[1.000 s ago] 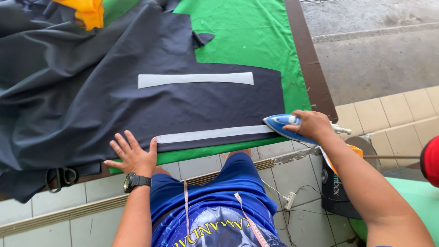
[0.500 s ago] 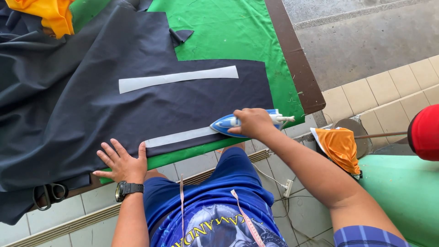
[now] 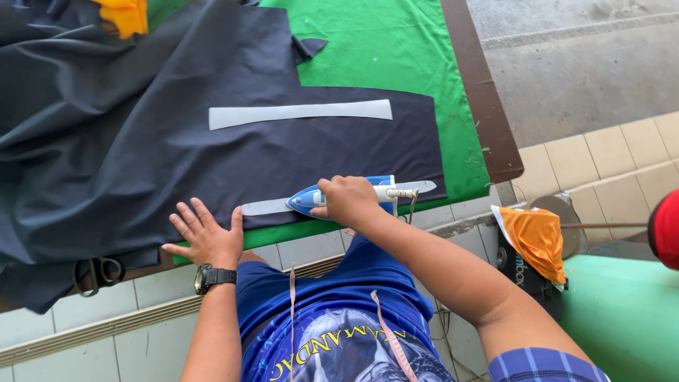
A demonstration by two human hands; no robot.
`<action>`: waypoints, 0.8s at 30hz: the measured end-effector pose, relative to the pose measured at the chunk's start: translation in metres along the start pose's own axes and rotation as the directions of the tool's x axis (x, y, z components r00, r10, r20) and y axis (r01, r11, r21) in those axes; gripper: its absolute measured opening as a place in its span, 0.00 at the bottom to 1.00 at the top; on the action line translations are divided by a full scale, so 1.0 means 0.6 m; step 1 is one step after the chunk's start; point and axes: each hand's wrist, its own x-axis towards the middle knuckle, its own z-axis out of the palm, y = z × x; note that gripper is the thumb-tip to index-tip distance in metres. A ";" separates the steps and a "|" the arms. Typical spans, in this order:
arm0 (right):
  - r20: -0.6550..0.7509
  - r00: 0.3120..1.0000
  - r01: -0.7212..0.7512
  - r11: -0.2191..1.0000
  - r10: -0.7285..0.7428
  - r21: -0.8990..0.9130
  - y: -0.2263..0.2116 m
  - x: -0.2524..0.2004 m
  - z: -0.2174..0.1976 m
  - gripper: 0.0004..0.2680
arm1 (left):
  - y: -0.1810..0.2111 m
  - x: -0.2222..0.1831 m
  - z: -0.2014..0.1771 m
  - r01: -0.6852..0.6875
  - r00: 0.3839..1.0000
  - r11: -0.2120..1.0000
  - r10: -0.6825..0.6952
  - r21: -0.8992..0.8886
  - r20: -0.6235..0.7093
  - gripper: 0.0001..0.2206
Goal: Ironing white fabric strips onto a larger piece of dark fabric to fuse them together.
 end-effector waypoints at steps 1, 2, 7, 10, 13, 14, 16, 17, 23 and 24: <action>0.001 1.000 0.014 1.000 -0.014 0.000 -0.016 0.002 -0.012 0.18 | -0.004 0.002 0.000 0.013 1.000 1.000 -0.013 0.001 -0.005 0.45; 0.022 1.000 0.012 0.999 -0.013 0.031 -0.031 0.003 -0.024 0.17 | -0.006 0.005 0.001 0.027 0.999 1.000 -0.028 0.014 0.018 0.46; 0.042 0.998 0.040 0.997 -0.043 0.058 -0.083 0.023 -0.030 0.17 | -0.006 0.008 -0.016 0.054 0.997 0.998 -0.055 0.023 0.050 0.46; 0.051 0.998 0.041 0.997 -0.044 0.068 -0.107 0.033 -0.033 0.17 | -0.005 0.005 -0.015 0.053 0.998 0.998 -0.055 0.038 0.039 0.45; 0.063 0.997 0.044 0.997 -0.048 0.065 -0.132 0.041 -0.043 0.17 | -0.010 0.005 -0.011 0.052 0.998 0.998 -0.052 0.034 0.024 0.45; 0.070 0.997 0.032 0.997 -0.037 0.065 -0.139 0.043 -0.046 0.17 | -0.011 0.006 -0.010 0.045 0.998 0.998 -0.046 0.033 0.031 0.44; 0.077 0.996 0.031 0.997 -0.036 0.065 -0.151 0.048 -0.051 0.17 | -0.016 0.011 -0.007 0.049 0.998 0.998 -0.050 0.033 0.033 0.43; 0.080 0.996 0.027 0.998 -0.032 0.062 -0.155 0.051 -0.052 0.17 | -0.019 0.014 -0.004 0.052 0.998 0.998 -0.052 0.031 0.027 0.43; 0.067 0.996 0.047 0.997 -0.051 0.054 -0.176 0.064 -0.047 0.17 | -0.034 0.026 -0.009 0.083 0.997 0.996 -0.083 0.028 0.000 0.42; 0.068 0.996 0.048 0.998 -0.051 0.048 -0.178 0.067 -0.046 0.18 | -0.033 0.029 -0.010 0.082 0.997 0.996 -0.082 0.028 -0.005 0.42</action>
